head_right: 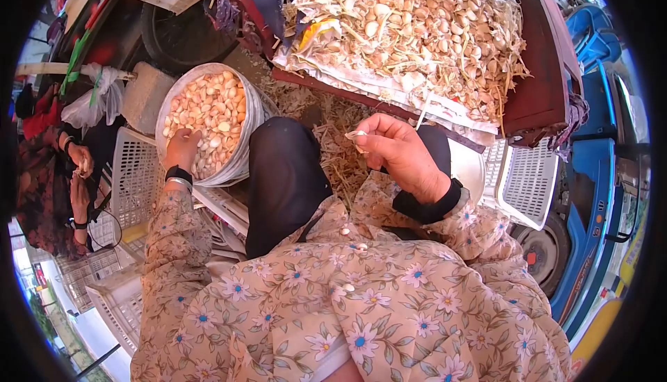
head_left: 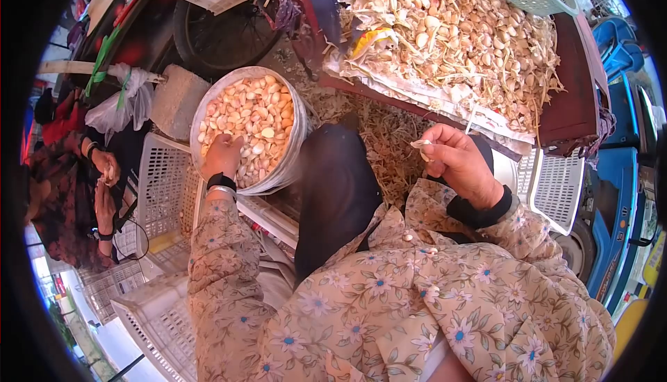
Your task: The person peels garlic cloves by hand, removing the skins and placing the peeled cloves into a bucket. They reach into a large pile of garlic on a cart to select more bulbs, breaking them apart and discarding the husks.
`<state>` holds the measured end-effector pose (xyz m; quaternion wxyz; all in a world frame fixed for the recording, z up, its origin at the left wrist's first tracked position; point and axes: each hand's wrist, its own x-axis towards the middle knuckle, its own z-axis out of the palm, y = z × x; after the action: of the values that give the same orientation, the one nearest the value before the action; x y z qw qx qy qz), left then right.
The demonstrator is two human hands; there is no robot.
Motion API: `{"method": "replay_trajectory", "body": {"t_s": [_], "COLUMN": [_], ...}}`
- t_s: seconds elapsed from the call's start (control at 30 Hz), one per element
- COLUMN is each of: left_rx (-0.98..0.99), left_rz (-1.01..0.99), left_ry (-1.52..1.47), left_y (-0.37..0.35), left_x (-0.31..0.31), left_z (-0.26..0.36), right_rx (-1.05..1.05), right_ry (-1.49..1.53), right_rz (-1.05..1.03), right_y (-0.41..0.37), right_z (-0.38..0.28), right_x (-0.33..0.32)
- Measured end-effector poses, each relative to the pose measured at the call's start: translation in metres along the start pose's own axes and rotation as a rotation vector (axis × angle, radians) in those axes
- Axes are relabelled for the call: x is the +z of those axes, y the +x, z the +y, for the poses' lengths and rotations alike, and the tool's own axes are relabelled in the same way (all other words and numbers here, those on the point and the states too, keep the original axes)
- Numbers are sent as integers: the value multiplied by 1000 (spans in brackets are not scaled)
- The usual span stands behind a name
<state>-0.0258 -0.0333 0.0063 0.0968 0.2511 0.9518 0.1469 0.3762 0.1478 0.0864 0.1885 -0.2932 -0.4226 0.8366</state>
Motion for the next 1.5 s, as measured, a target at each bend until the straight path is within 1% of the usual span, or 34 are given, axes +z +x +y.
{"method": "replay_trajectory", "body": {"t_s": [0.07, 0.17, 0.27, 0.37, 0.4, 0.5, 0.57, 0.63, 0.7, 0.73, 0.8, 0.83, 0.87, 0.9, 0.93, 1.0, 1.03, 1.1, 1.13, 1.2, 1.23, 1.27, 1.3, 1.37, 1.4, 1.43, 1.5], "left_rx": [59, 78, 77, 119, 114, 178, 300, 428, 554, 652, 711, 731, 718, 767, 818, 912, 933, 943, 953, 963, 931, 901, 868, 794, 754, 719, 579], "left_rz": [-20, -24, -20, 94, 83, -154, -279, -356, -416, -515, -599, -640, -757, -797, -842, -968, -1035, -1023, -970, -853, -852, -839, -819, -650, -576, -496, -381], "left_ry": [54, 269, 97, -294, -406, -759, -849, -906, -871, -828, -861, -873, -886, -858, -850, -826, -825, -833, -812, -769, -824, -841, -857, -842, -835, -831, -744], "left_y": [5, -14, -15, -16, -23, -57, -89, -122, -150, -159, -180, -191, -202, -213, -215, -243, -248, -271, -273, -261, -253, -243, -229, -201, -179, -157, -114], "left_x": [6, -8, -10, -9, -13, -33, -46, -48, -32, -31, -22, -19, -16, -10, 8, 19, 35, 52, 56, 70, 72, 74, 72, 59, 55, 51, 36], "left_z": [-1, 25, 28, 18, 24, 65, 105, 149, 194, 210, 238, 249, 262, 274, 287, 314, 324, 344, 346, 345, 339, 331, 323, 306, 292, 280, 259], "right_rx": [6, 19, 22, 39, 44, 1, -113, -226, -292, -334, -405, -402, -405, -409, -397, -375, -395, -434, -423, -372, -344, -301, -237, -113, -162, -138, -113], "right_ry": [-8, -54, -29, 65, 97, 126, 185, 173, 128, 113, 79, 106, 138, 165, 198, 245, 265, 306, 274, 113, 36, -130, -208, -363, -513, -828, -893], "right_rz": [0, 11, 6, 3, 12, 49, 79, 157, 287, 362, 482, 539, 596, 644, 699, 814, 814, 817, 849, 884, 900, 931, 928, 908, 975, 1038, 987], "right_y": [-3, -7, -10, -18, -23, -32, -50, -72, -90, -108, -140, -159, -174, -188, -183, -201, -205, -211, -212, -200, -198, -192, -185, -164, -154, -148, -144], "right_z": [4, 4, 9, 9, 6, 5, -7, -19, -23, -24, -22, -19, -12, -4, 12, 25, 30, 35, 34, 31, 29, 34, 41, 65, 80, 90, 75], "right_x": [3, 8, 3, -4, -7, -27, -41, -62, -94, -104, -123, -129, -137, -145, -161, -167, -170, -172, -171, -171, -170, -178, -190, -213, -219, -228, -214]}}
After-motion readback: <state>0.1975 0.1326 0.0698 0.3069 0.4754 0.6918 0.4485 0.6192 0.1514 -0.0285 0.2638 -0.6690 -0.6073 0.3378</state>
